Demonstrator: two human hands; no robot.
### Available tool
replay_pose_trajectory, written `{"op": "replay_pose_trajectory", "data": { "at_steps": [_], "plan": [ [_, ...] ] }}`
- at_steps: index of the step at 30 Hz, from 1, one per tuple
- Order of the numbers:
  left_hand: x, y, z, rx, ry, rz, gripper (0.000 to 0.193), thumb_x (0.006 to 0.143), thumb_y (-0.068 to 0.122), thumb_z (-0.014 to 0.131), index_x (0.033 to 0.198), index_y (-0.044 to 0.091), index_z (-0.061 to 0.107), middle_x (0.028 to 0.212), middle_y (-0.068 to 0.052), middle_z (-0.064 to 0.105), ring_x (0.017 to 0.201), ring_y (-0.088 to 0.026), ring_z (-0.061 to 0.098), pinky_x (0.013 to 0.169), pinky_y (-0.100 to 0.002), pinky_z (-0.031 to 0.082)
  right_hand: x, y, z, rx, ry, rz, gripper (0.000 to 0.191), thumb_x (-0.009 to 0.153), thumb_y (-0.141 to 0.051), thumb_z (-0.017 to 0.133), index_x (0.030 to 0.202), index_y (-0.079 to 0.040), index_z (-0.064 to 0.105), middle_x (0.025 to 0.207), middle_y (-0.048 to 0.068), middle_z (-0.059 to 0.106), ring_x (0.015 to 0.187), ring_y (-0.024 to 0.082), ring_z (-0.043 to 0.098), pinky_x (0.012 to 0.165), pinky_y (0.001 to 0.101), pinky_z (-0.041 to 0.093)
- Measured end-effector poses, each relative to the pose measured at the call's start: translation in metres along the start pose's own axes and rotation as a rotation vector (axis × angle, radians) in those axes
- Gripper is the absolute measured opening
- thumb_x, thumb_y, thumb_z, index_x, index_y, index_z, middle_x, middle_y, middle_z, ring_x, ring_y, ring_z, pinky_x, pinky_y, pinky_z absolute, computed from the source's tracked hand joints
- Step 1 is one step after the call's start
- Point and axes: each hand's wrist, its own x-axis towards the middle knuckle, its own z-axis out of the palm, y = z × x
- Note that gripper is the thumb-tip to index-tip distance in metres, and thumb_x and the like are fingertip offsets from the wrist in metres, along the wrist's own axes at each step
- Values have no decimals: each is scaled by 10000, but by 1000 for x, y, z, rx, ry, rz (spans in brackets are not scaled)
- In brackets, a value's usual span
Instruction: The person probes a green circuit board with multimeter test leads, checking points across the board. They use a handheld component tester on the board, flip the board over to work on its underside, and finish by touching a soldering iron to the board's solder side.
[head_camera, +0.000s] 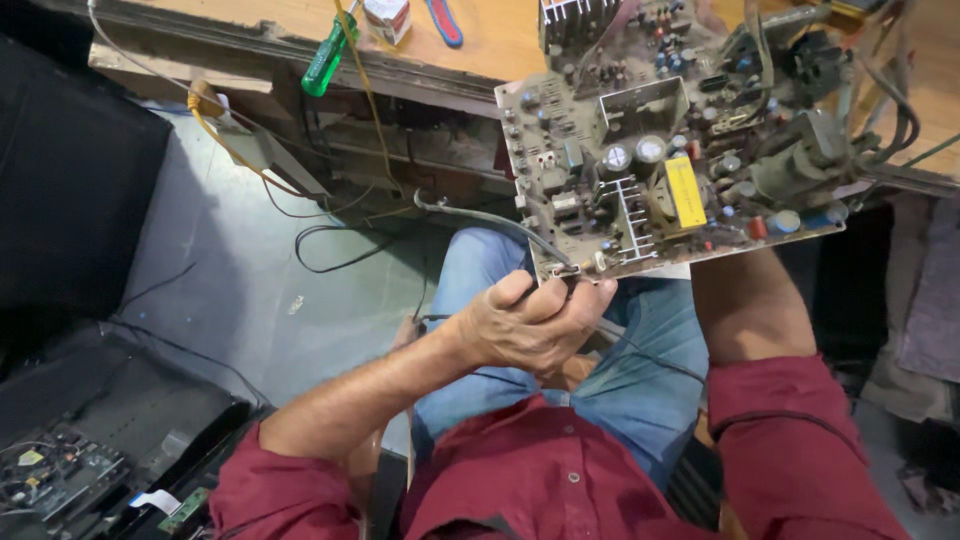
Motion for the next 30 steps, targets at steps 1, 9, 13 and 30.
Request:
{"op": "replay_pose_trajectory", "data": {
  "at_steps": [1,9,13,30],
  "plan": [
    [-1,-2,2,-4,5,0,380,928,251,715,1252,54,747,1172,42,609,973,-131,491,827,-328,312,0,1,0,-5,3,0,435,1122,-407,475,1186,0,613,1048,118,705,952,233,728,879,368,601],
    [-9,-10,1,12,46,-9,388,931,212,672,1279,56,736,1184,30,606,1002,-131,515,840,-327,320,5,7,7,-14,-1,-1,428,1127,-397,487,1188,7,615,1050,120,706,951,229,728,880,365,603],
    [-12,-10,-6,-49,48,-42,456,958,342,573,1266,52,740,1187,7,618,958,-152,516,830,-337,339,6,9,13,-16,-11,3,425,1129,-392,492,1189,10,616,1051,121,707,951,227,728,881,363,604],
    [1,-10,-35,-53,27,-109,586,1097,514,403,1306,81,737,1371,-40,620,835,-159,431,868,-337,346,25,-6,29,-2,-38,-18,411,1139,-370,517,1193,24,621,1056,125,709,949,218,727,882,356,608]
  ]
}}
